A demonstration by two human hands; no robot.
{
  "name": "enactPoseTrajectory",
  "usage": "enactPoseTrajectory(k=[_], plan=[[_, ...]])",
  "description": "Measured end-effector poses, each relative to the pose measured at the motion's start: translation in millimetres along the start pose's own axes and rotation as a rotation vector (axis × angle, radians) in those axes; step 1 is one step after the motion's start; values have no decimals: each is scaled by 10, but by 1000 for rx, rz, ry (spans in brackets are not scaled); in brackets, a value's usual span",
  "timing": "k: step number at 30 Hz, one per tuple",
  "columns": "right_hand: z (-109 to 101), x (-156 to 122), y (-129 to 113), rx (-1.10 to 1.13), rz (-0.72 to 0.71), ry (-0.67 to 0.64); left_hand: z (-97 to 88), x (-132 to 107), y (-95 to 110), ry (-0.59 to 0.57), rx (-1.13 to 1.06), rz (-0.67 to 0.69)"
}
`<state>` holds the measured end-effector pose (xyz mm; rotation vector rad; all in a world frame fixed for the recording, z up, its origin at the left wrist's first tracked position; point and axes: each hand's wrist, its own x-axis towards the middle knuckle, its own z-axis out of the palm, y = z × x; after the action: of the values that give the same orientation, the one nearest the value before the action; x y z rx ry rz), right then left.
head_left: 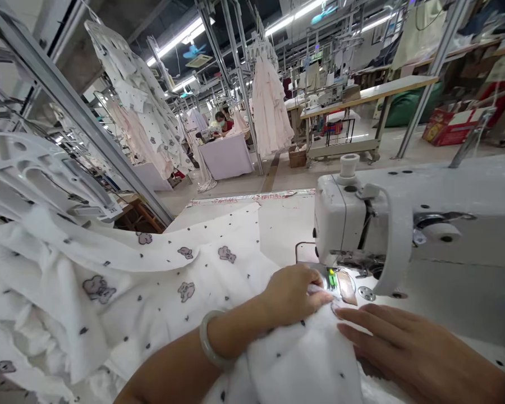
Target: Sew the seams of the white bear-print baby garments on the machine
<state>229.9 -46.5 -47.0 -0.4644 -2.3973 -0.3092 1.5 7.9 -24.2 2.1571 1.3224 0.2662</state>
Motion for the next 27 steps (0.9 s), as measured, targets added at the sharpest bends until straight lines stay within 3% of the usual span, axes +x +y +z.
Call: enactPoseTrajectory(k=[8,14,27], plan=[[16,13,70,-135,-16,-62,-42,-49,113,21,12,-7],[16,-8,96,-93,23,-69,-14,-72,128,64,22,-7],[66,-96,124,-170,16,-100,67,19,102,58,241,40]])
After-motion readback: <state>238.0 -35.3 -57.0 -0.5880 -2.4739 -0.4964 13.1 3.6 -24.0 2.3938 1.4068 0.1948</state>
